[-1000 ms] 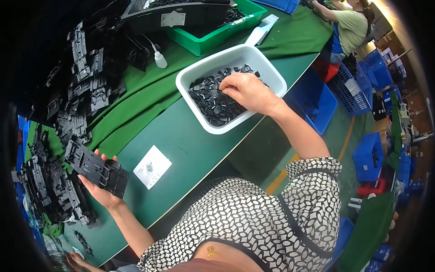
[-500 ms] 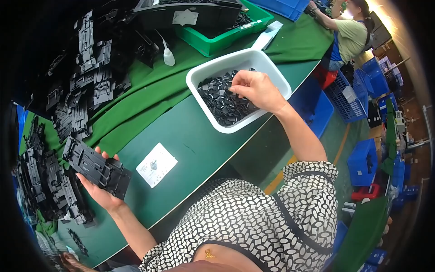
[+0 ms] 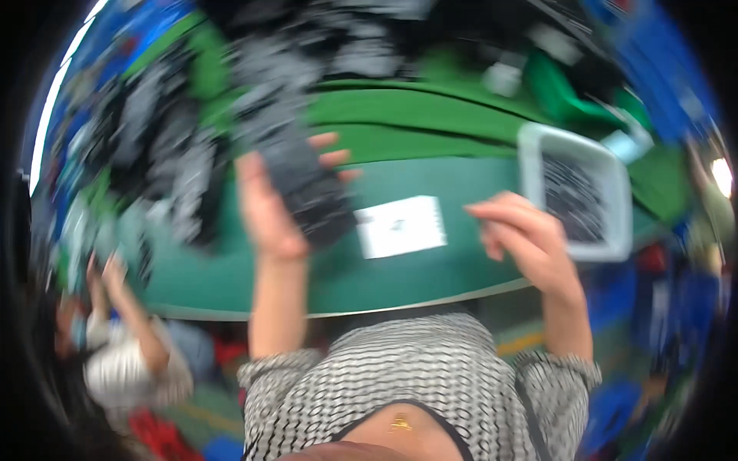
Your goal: Manually assembling small plastic components onto a larger chassis at a factory workstation.
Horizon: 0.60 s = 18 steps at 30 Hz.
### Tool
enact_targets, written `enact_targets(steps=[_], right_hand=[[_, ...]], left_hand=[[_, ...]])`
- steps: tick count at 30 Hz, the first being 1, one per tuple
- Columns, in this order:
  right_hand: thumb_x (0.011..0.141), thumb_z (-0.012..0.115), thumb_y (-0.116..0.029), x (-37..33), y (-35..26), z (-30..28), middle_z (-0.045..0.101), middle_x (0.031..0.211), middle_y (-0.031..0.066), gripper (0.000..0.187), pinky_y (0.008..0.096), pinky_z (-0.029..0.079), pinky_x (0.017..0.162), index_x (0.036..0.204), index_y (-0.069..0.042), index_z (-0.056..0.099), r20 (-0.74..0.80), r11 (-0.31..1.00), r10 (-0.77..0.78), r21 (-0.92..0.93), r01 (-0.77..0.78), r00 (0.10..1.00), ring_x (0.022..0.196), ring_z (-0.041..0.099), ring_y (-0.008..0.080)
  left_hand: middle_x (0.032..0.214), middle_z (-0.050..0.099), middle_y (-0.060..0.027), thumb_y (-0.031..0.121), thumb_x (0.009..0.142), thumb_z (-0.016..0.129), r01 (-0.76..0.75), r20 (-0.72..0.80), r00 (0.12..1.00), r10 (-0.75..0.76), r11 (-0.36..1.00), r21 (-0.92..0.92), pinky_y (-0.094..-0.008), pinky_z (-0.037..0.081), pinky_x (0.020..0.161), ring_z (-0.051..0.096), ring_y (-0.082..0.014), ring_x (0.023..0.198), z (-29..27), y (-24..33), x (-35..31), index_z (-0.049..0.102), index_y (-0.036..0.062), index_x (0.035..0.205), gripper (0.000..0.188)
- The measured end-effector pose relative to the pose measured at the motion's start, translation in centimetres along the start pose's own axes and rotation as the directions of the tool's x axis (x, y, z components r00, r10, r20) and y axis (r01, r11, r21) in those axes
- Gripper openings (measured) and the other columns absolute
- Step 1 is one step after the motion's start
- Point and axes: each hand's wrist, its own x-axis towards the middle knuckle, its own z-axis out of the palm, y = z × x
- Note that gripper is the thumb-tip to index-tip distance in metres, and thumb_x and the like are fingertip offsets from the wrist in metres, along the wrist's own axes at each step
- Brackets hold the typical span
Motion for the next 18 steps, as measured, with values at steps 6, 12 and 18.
enact_targets(steps=[6, 12, 18], right_hand=[[0.090, 0.052, 0.000, 0.5, 1.6, 2.4, 0.061, 0.083, 0.0097, 0.011, 0.0245, 0.047, 0.060, 0.100, -0.001, 0.049, -0.115, 0.970, 0.162, 0.200, -0.136, 0.980, 0.073, 0.063, 0.0173], [0.092, 0.052, -0.001, 1.3, 0.5, 4.3, 0.065, 0.087, 0.0113, 0.017, 0.0252, 0.048, 0.070, 0.109, 0.001, 0.049, -0.046, 0.976, 0.115, 0.191, -0.104, 0.992, 0.078, 0.065, 0.0181], [0.093, 0.049, 0.001, 1.5, 0.5, 3.8, 0.065, 0.090, 0.0137, 0.012, 0.0269, 0.050, 0.073, 0.105, 0.002, 0.048, -0.070, 0.985, 0.097, 0.152, -0.085, 0.993, 0.081, 0.066, 0.0195]], left_hand=[[0.109, 0.062, -0.0122, 0.061, 0.096, 0.021, -0.074, 0.011, 0.997, 0.077, 0.987, -0.146, -0.0432, 0.056, 0.078, 0.064, -0.0283, 0.092, -1.3, -1.4, 0.5, 0.050, 0.0077, 0.125, 0.067], [0.109, 0.061, -0.0121, 0.058, 0.097, 0.020, -0.120, 0.005, 0.993, 0.121, 0.988, -0.098, -0.0431, 0.055, 0.079, 0.063, -0.0263, 0.096, -1.3, -0.9, -0.4, 0.050, 0.0086, 0.124, 0.064], [0.109, 0.062, -0.0135, 0.065, 0.093, 0.022, 0.010, 0.041, 0.999, -0.004, 0.989, -0.149, -0.0441, 0.056, 0.079, 0.064, -0.0280, 0.095, -1.8, -1.9, 1.8, 0.051, 0.0045, 0.122, 0.073]])
